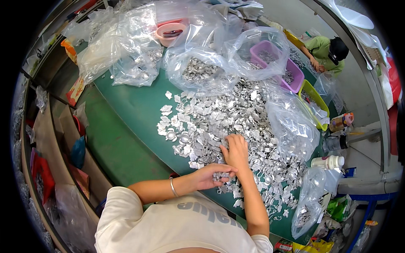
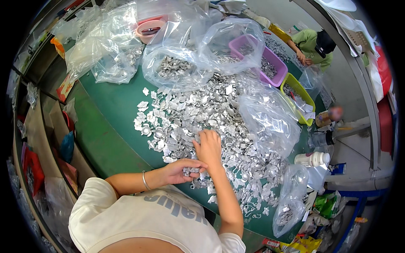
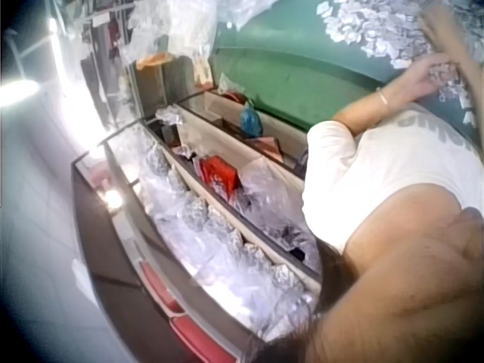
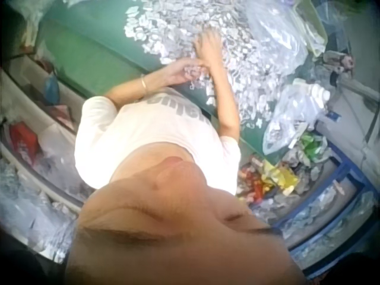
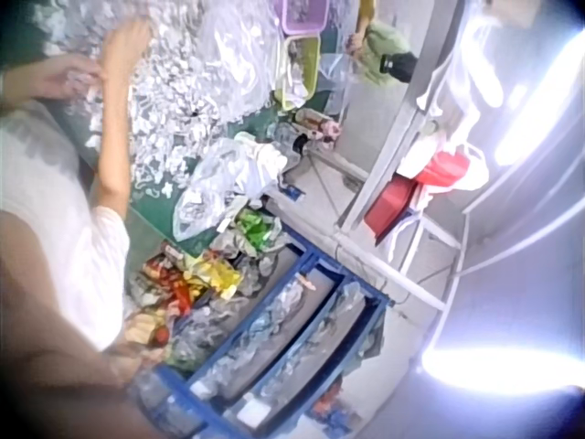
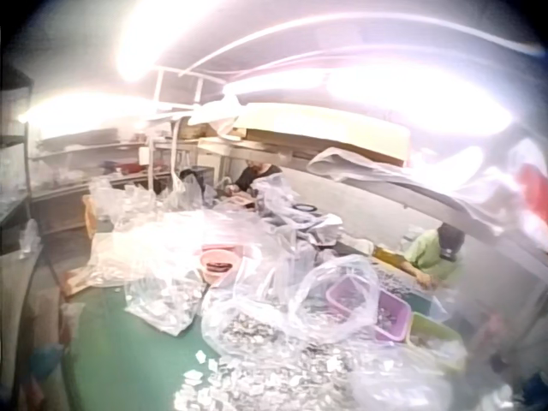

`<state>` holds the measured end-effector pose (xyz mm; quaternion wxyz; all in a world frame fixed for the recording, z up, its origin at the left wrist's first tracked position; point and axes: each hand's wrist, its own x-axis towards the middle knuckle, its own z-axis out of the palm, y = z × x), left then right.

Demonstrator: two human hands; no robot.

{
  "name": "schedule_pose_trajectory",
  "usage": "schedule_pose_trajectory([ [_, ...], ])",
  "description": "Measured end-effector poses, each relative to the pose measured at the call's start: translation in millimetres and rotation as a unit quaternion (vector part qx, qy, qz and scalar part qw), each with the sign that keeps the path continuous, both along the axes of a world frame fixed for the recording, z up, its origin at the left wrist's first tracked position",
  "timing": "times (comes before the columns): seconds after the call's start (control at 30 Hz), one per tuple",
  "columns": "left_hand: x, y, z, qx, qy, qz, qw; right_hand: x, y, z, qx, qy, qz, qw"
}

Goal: The person sorts through silver metal components on a workbench by hand, picking them up from a large pile and moving them into different groups.

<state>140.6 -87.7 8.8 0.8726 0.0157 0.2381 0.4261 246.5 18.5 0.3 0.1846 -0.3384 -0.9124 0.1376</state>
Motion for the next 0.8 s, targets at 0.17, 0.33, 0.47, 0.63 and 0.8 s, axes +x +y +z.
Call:
schedule_pose_trajectory([
  [0.17,-3.8,-6.5,4.8,0.046,0.007,0.019,0.999,27.0,-13.5,27.4,-0.134,0.047,0.082,0.986],
  [0.33,-4.6,-10.2,7.4,0.016,0.028,-0.006,0.999,35.8,6.9,34.8,-0.391,0.067,0.032,0.917],
  [0.47,-0.2,-9.8,6.5,0.01,0.025,0.002,1.0,-4.5,13.7,14.0,-0.132,0.095,0.029,0.986],
  [0.63,-4.4,-12.6,-2.0,0.024,0.008,0.02,0.999,-3.3,2.0,10.0,-0.198,0.086,0.089,0.972],
  [0.8,-7.7,-14.3,-5.3,0.038,0.01,0.016,0.999,15.6,-8.5,20.0,-0.244,0.123,0.121,0.954],
])
